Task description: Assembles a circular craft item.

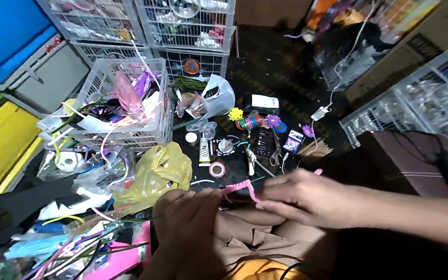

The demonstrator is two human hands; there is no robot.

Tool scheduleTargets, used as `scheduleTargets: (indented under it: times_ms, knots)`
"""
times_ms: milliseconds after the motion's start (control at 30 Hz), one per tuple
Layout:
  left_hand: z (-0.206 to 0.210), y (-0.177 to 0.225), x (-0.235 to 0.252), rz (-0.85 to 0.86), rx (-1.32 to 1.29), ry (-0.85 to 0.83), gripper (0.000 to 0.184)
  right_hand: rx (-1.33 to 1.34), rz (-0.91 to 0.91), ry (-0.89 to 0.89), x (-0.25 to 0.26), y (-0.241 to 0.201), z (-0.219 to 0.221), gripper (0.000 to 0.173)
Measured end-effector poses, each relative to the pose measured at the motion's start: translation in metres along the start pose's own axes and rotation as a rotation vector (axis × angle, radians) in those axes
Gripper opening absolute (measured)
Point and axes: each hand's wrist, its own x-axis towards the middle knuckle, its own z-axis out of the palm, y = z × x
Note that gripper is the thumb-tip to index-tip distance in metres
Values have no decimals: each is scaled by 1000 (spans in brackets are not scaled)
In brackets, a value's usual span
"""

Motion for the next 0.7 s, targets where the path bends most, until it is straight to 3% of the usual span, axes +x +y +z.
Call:
scheduleTargets:
  times_ms: [100,200,300,400,467,600,700]
  knots:
    - [0,1,0,20,-99,14,15,-39,7,87,12,15,-27,28]
    - [2,-1,1,-57,-109,66,16,95,90,48,8,39,-10,28]
    - [7,-4,-2,-79,-86,59,17,139,101,-54,-2,21,13,33]
    - [8,-3,-8,-22,-47,-5,18,-4,53,-40,3,0,-7,32]
    - [11,-9,-17,43,-86,-3,20,8,70,18,11,8,-27,28]
    - [4,2,0,-104,-139,33,14,340,258,41,14,38,-19,18]
    - [14,1,0,-163,-62,113,18,288,245,11,2,29,5,27]
